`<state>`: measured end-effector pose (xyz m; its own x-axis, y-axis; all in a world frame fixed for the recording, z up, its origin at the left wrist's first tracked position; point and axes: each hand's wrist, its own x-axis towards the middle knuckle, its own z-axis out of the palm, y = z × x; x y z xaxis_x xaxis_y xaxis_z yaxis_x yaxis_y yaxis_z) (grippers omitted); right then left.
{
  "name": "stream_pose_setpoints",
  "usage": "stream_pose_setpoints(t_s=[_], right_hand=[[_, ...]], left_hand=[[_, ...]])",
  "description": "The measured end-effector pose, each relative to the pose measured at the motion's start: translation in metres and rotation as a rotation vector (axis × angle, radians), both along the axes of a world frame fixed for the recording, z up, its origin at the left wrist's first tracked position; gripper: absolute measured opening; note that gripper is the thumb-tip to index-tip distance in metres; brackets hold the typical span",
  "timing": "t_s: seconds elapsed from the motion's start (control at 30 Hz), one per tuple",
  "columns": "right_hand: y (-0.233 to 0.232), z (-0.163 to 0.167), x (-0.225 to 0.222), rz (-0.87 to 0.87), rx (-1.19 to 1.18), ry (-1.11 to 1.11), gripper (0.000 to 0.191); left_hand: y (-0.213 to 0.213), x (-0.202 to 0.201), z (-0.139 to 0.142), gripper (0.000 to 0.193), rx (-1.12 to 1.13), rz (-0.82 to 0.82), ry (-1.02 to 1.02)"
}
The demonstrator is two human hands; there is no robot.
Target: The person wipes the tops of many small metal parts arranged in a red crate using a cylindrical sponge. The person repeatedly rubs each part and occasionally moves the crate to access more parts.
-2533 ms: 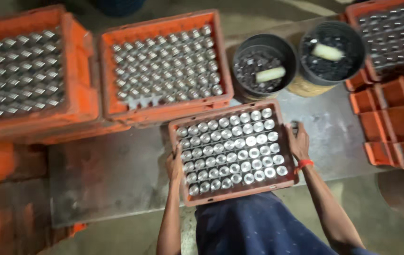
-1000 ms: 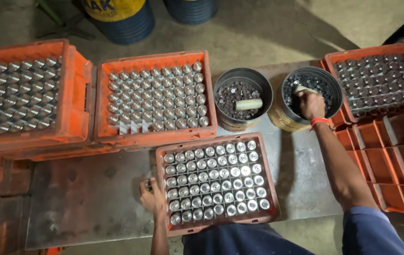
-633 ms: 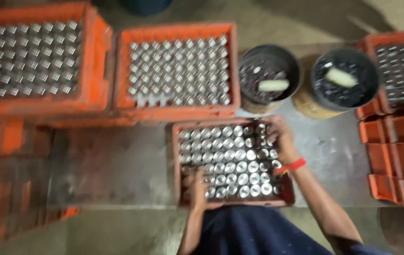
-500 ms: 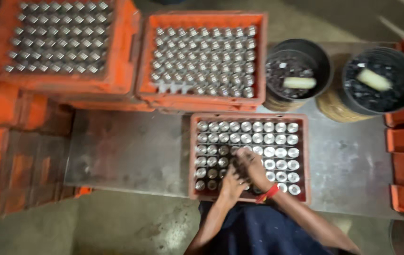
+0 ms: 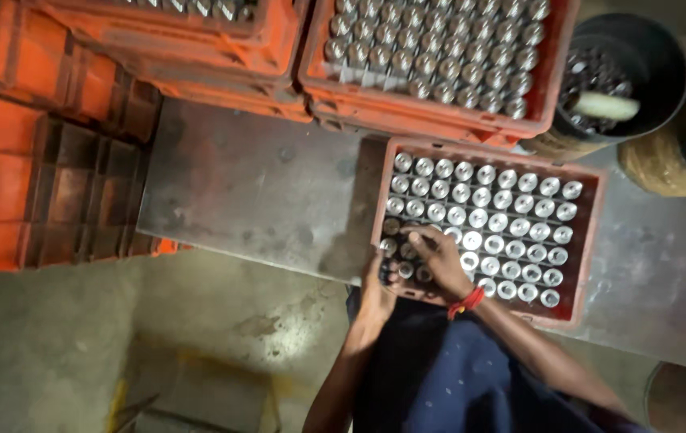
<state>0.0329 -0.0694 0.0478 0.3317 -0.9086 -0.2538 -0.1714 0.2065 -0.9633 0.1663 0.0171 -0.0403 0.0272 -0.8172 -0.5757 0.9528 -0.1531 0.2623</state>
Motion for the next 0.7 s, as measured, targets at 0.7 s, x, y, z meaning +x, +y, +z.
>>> stream_pose_setpoints(t_s=[0.7], right_hand=[[0.016, 0.008, 0.031, 0.167, 0.127, -0.114, 0.033]], left_hand=[[0.021, 0.042, 0.034, 0.032, 0.086, -0.197, -0.497]])
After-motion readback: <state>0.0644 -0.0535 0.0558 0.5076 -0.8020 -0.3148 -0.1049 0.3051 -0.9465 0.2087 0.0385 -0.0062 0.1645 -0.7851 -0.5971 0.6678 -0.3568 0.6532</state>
